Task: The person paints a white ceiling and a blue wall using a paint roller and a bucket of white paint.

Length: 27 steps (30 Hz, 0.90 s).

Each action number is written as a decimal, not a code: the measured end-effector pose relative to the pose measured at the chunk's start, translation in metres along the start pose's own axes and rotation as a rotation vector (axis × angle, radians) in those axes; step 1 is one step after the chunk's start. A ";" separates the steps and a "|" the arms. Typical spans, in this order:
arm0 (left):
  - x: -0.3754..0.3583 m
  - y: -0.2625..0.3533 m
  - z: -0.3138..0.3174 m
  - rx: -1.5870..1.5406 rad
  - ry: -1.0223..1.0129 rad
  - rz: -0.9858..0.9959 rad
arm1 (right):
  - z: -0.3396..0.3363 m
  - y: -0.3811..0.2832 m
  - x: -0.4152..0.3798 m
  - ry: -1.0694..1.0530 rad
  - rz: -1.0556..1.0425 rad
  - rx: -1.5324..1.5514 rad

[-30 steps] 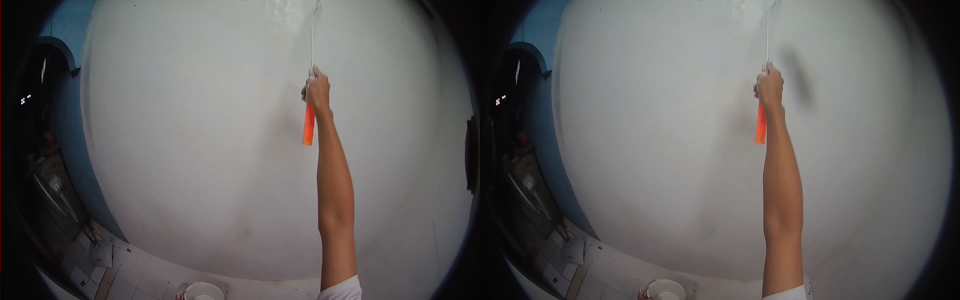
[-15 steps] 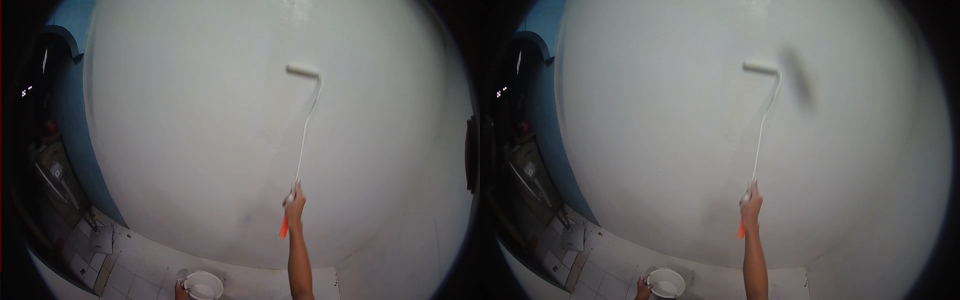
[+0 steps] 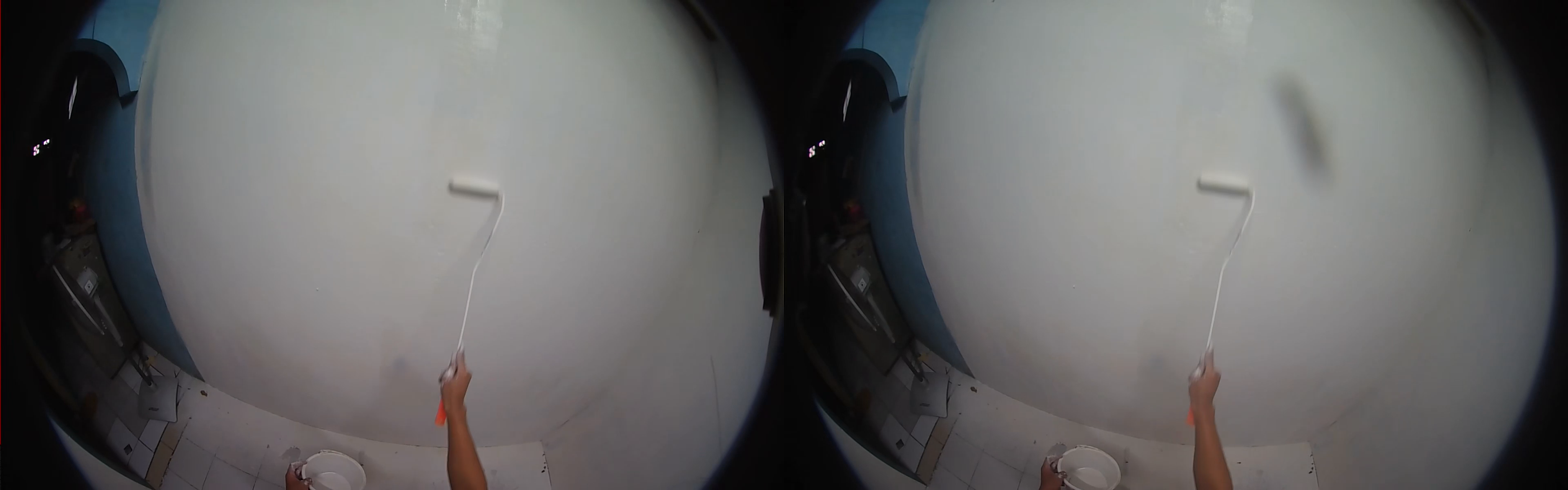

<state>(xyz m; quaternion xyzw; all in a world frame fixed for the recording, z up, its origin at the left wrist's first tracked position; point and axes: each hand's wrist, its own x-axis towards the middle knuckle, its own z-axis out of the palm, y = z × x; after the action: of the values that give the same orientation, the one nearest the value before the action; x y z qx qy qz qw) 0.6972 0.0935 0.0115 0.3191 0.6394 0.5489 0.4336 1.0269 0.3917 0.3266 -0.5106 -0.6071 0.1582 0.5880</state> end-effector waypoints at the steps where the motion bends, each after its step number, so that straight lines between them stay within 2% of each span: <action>1: -0.006 0.008 0.001 0.008 -0.001 0.003 | -0.004 -0.040 0.035 0.004 0.019 0.044; 3: -0.022 0.031 0.012 -0.094 0.019 0.071 | -0.011 -0.114 0.104 0.027 -0.096 0.121; 5: -0.026 0.030 0.006 -0.029 0.028 0.086 | -0.022 -0.187 0.167 0.058 -0.202 0.139; 7: -0.028 0.011 0.002 0.032 0.044 0.099 | -0.035 -0.255 0.222 0.063 -0.234 0.117; 8: -0.025 -0.007 0.001 -0.015 0.082 0.177 | -0.041 -0.287 0.240 0.046 -0.224 0.198; 9: -0.021 -0.017 -0.003 -0.060 0.122 0.255 | -0.045 -0.307 0.257 0.042 -0.239 0.229; 11: -0.021 -0.016 -0.014 0.029 0.119 0.242 | -0.051 -0.325 0.269 0.032 -0.248 0.264; 13: -0.028 -0.008 -0.019 0.111 0.114 0.218 | -0.051 -0.331 0.269 -0.009 -0.157 0.260; 15: -0.042 0.036 -0.016 -0.119 0.146 -0.029 | -0.039 -0.297 0.251 0.017 -0.223 0.242; 16: -0.047 0.046 -0.015 -0.122 0.147 -0.037 | -0.032 -0.271 0.238 0.048 -0.291 0.224; 18: -0.054 0.056 -0.017 -0.190 0.155 -0.125 | -0.019 -0.215 0.203 0.057 -0.257 0.168; 19: -0.049 0.053 -0.018 -0.161 0.165 -0.096 | -0.012 -0.178 0.183 0.064 -0.266 0.111; 22: -0.049 0.048 -0.026 -0.100 0.116 -0.043 | 0.000 -0.083 0.093 0.008 -0.118 0.087; 24: -0.044 0.047 -0.022 -0.131 0.117 -0.063 | 0.003 -0.024 0.026 -0.027 -0.074 -0.032; 26: -0.040 0.049 -0.022 -0.162 0.128 -0.089 | 0.009 0.046 -0.037 -0.066 0.013 0.009; 27: -0.034 0.050 -0.022 -0.136 0.073 -0.045 | 0.003 0.056 -0.070 -0.075 0.056 -0.026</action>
<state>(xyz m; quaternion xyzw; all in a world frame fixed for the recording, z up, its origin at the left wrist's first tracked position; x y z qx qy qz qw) 0.6886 0.0635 0.0678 0.2541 0.6231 0.5925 0.4429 1.0336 0.3611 0.2427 -0.5287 -0.6161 0.1860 0.5534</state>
